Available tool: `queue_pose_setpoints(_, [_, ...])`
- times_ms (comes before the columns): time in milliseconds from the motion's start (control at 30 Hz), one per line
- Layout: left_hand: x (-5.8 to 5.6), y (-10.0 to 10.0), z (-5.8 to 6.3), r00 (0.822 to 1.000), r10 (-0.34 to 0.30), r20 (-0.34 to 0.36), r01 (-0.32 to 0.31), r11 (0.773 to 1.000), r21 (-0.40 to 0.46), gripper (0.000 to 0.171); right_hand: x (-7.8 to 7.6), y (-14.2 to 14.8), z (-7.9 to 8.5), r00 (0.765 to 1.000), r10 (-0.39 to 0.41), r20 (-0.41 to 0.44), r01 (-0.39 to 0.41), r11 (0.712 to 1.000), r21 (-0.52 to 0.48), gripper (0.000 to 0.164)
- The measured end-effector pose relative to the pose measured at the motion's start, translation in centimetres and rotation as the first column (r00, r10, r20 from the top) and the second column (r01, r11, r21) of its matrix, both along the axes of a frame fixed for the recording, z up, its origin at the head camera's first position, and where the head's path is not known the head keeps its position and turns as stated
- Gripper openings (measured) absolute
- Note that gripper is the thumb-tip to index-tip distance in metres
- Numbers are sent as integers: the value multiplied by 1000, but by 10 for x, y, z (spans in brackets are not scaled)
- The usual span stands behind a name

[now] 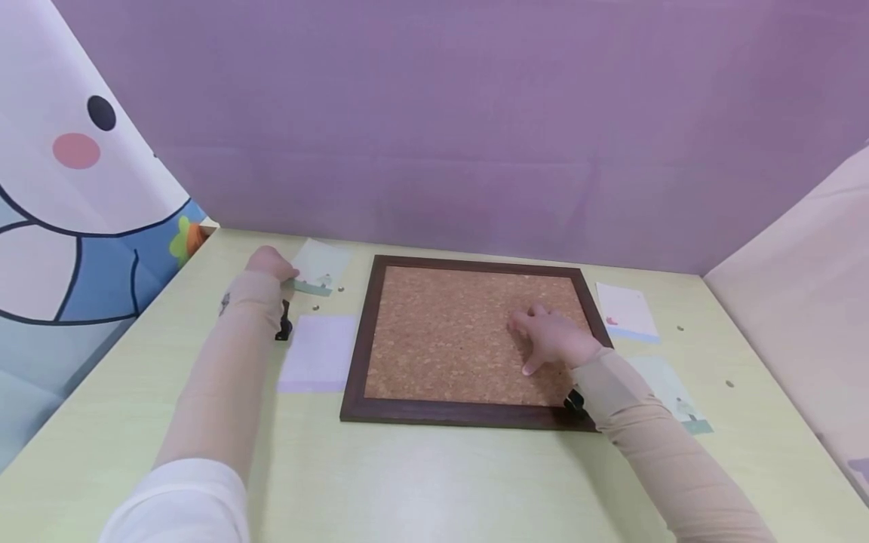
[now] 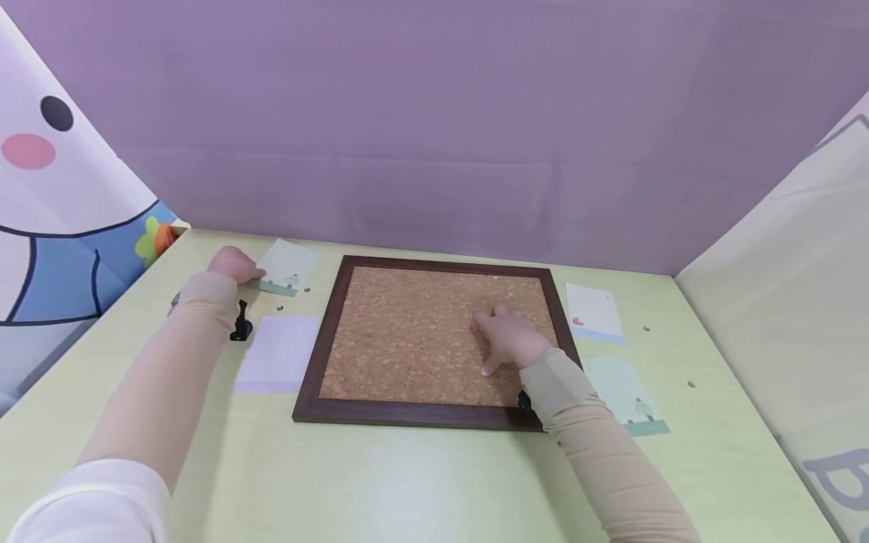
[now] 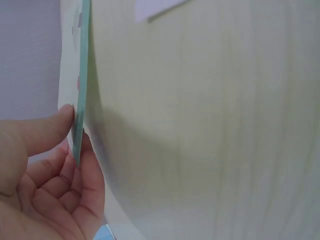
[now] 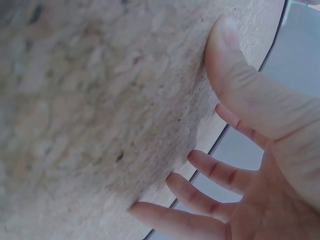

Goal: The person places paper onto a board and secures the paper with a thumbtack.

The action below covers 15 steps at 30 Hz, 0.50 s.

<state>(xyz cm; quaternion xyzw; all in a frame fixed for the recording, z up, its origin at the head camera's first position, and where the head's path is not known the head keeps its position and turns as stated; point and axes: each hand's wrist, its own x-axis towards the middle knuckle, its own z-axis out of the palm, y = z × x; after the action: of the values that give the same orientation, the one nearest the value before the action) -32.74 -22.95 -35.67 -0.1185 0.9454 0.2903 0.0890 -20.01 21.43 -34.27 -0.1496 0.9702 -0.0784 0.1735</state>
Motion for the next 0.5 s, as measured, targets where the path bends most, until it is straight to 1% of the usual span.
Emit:
queue_pose_setpoints(33, [15, 8, 15, 1000, -1, -3, 1, 1000, 9, 48, 0, 0, 0, 1000, -1, -2, 0, 1000, -4, 72])
queue_pose_setpoints(67, [20, 8, 21, 1000, -17, -16, 17, 1000, 13, 46, 0, 0, 0, 1000, 6, -7, -6, 1000, -7, 73])
queue_pose_setpoints(100, [18, 4, 21, 999, -29, -18, 30, 999, 25, 46, 0, 0, 1, 1000, 7, -10, -7, 1000, -11, 73])
queue_pose_setpoints(133, [11, -3, 18, 999, -46, -17, 47, 998, 29, 46, 0, 0, 1, 1000, 9, -13, -9, 1000, -14, 73])
queue_pose_setpoints(200, [-4, -14, 7, 998, -59, -14, 59, 998, 24, 49, 0, 1, 1, 1000, 17, -15, -17, 1000, -15, 72])
queue_pose_setpoints(233, [-6, -14, 6, 998, -58, -17, 58, 998, -1, 49, 0, 2, 1, 1000, 20, -14, -20, 1000, -14, 72])
queue_pose_setpoints(267, [-12, -17, 2, 998, -56, -18, 56, 998, -18, 48, 0, 3, 1, 1000, 25, -14, -25, 1000, -13, 73])
queue_pose_setpoints(300, [-15, -18, 0, 998, -58, -19, 57, 998, -39, 47, 1, 3, 2, 1000, 26, -11, -26, 1000, -13, 73])
queue_pose_setpoints(333, [-16, -17, 0, 998, -60, -21, 59, 996, -63, 46, 1, 4, 2, 999, 33, -12, -33, 999, -11, 73])
queue_pose_setpoints(433, [-13, -15, 5, 997, -61, -41, 56, 993, -103, 41, 1, 6, 3, 999, 52, -15, -52, 999, -5, 76])
queue_pose_setpoints(500, [-10, -14, 8, 996, -63, -60, 56, 992, -115, 39, 2, 6, 4, 997, 70, -20, -70, 998, -1, 75])
